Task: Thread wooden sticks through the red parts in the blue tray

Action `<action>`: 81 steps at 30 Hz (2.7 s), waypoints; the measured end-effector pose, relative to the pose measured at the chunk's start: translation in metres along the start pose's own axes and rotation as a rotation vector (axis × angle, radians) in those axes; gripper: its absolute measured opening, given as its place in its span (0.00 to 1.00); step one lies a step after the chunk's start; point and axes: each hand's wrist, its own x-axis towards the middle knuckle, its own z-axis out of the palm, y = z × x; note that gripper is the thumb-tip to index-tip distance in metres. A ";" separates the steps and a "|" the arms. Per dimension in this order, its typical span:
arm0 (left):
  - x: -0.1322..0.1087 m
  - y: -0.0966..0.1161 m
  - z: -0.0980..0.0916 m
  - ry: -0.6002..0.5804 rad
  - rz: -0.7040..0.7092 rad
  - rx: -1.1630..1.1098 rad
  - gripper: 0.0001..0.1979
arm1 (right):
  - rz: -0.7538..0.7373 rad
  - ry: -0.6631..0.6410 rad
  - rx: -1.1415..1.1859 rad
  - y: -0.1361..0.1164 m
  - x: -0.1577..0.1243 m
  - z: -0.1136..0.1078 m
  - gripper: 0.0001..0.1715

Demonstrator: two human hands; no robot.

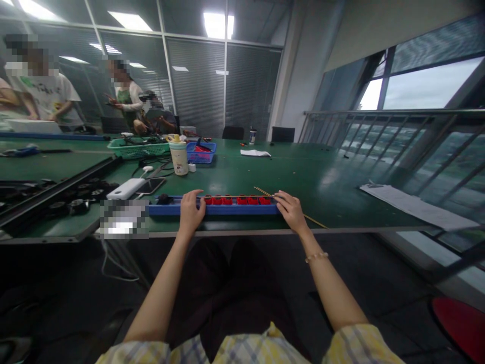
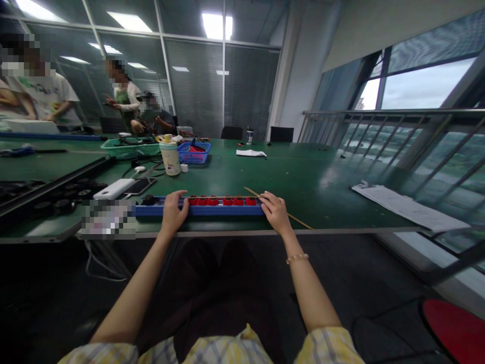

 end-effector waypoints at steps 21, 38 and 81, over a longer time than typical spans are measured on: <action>0.002 -0.007 0.004 -0.003 -0.009 0.021 0.13 | 0.623 0.235 -0.366 0.004 -0.005 0.002 0.18; 0.004 -0.004 0.004 -0.008 -0.017 0.026 0.13 | 0.770 -0.451 -0.336 0.036 -0.005 -0.077 0.11; 0.005 -0.005 0.005 -0.023 -0.010 0.035 0.13 | 0.837 -0.739 -0.408 0.032 -0.008 -0.081 0.14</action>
